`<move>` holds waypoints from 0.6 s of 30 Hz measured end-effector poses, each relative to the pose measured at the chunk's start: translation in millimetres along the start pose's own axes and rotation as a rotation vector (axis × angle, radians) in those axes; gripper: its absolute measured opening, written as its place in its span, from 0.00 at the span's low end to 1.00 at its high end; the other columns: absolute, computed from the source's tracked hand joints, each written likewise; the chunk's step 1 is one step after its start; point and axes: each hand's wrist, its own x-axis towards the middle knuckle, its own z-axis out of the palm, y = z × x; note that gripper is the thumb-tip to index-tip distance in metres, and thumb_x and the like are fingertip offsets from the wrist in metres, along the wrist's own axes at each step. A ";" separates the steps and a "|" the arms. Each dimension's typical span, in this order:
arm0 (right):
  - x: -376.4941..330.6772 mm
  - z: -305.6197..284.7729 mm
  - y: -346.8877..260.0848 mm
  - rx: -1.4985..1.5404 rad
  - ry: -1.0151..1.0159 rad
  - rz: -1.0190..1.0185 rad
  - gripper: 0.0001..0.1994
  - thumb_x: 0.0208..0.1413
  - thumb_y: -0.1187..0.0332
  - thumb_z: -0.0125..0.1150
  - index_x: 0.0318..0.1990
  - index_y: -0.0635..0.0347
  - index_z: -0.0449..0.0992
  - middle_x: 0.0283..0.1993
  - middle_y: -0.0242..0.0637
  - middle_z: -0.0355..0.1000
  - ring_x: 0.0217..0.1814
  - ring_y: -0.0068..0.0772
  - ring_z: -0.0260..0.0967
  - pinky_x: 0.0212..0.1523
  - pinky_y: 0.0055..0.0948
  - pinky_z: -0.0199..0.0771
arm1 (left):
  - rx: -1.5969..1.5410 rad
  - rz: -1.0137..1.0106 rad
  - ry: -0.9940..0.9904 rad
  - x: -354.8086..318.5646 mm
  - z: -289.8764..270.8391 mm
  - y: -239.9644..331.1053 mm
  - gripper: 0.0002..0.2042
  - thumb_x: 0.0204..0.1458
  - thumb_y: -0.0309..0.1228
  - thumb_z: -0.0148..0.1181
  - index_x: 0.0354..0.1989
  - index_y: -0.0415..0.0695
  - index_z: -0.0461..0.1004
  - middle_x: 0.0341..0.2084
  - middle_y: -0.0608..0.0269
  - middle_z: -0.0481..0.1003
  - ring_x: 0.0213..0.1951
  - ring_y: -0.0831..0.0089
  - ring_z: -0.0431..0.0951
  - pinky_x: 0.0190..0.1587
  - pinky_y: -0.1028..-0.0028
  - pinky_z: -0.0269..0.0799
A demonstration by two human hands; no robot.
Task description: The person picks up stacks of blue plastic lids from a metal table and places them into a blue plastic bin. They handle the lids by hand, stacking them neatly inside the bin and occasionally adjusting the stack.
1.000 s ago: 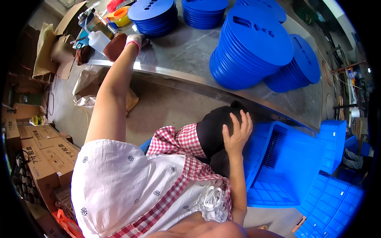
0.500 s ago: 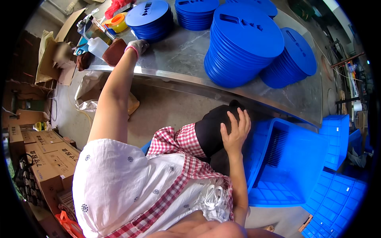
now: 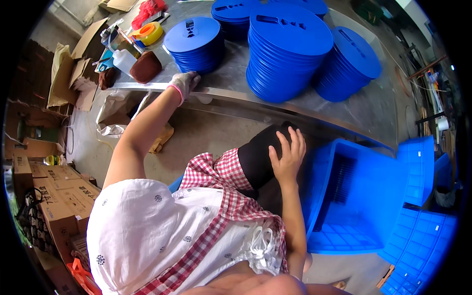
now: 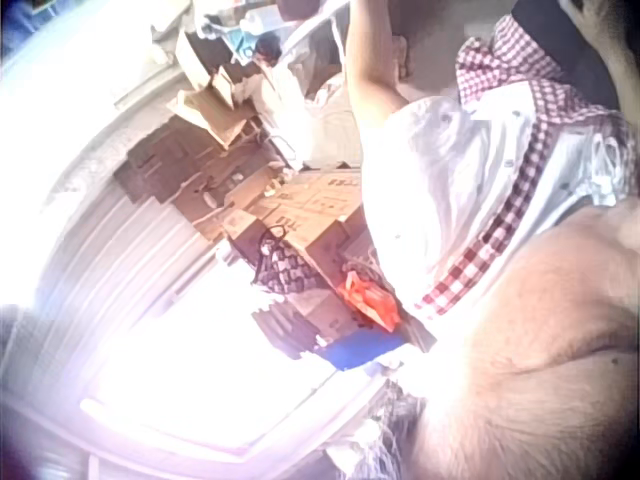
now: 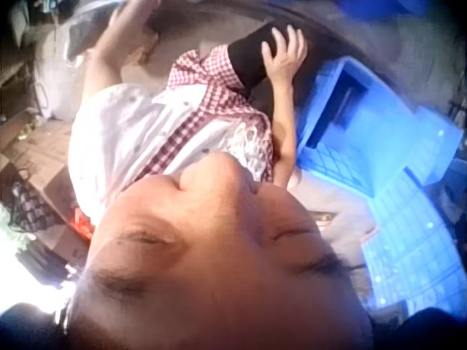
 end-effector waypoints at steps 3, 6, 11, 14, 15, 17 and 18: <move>-1.9 0.1 -0.2 0.006 0.006 0.000 0.20 0.49 0.60 0.63 0.52 0.51 0.74 0.62 0.43 0.62 0.67 0.51 0.53 0.65 0.49 0.50 | -0.025 0.036 -0.027 -25.2 7.6 -20.1 0.06 0.56 0.27 0.58 0.39 0.40 0.73 0.35 0.59 0.77 0.36 0.72 0.80 0.30 0.84 0.79; -4.1 -1.2 1.0 -0.001 0.013 0.002 0.20 0.50 0.60 0.62 0.52 0.51 0.74 0.62 0.43 0.61 0.67 0.51 0.53 0.65 0.49 0.50 | -0.007 0.031 -0.118 -47.7 15.4 -34.3 0.07 0.57 0.26 0.56 0.41 0.38 0.71 0.38 0.57 0.77 0.39 0.69 0.79 0.36 0.83 0.79; -6.2 -1.2 0.6 0.008 0.019 -0.001 0.20 0.50 0.60 0.62 0.52 0.51 0.74 0.62 0.43 0.61 0.67 0.51 0.53 0.66 0.49 0.50 | -0.054 -0.042 -0.220 -61.5 19.2 -54.8 0.10 0.57 0.27 0.55 0.45 0.36 0.68 0.45 0.54 0.73 0.46 0.64 0.76 0.44 0.78 0.79; -8.3 -0.7 1.6 0.013 0.021 0.002 0.20 0.50 0.60 0.62 0.52 0.51 0.74 0.62 0.43 0.61 0.67 0.51 0.53 0.66 0.49 0.50 | -0.084 -0.408 -0.569 -47.5 3.4 -39.0 0.11 0.58 0.29 0.54 0.45 0.36 0.67 0.43 0.53 0.74 0.46 0.62 0.76 0.44 0.75 0.79; -9.0 -0.5 1.7 0.016 0.021 0.003 0.20 0.50 0.60 0.62 0.52 0.51 0.74 0.62 0.43 0.61 0.67 0.51 0.53 0.66 0.49 0.50 | 0.051 -0.301 -0.536 -51.4 -2.0 -40.0 0.12 0.59 0.30 0.52 0.47 0.36 0.66 0.40 0.52 0.74 0.45 0.62 0.76 0.43 0.70 0.79; -8.9 -2.2 3.3 0.012 0.020 0.010 0.20 0.50 0.60 0.62 0.52 0.51 0.74 0.62 0.43 0.61 0.67 0.51 0.53 0.66 0.49 0.50 | 0.540 -0.086 -0.873 -53.2 -26.1 -1.9 0.14 0.59 0.33 0.53 0.49 0.38 0.66 0.37 0.55 0.73 0.42 0.65 0.76 0.41 0.68 0.79; -7.5 -1.7 3.5 0.017 0.021 0.015 0.20 0.50 0.59 0.62 0.52 0.51 0.74 0.62 0.43 0.62 0.67 0.51 0.53 0.66 0.49 0.50 | 0.741 0.008 -0.856 -65.1 -27.8 29.2 0.15 0.58 0.35 0.54 0.49 0.39 0.67 0.36 0.57 0.73 0.41 0.67 0.76 0.40 0.69 0.78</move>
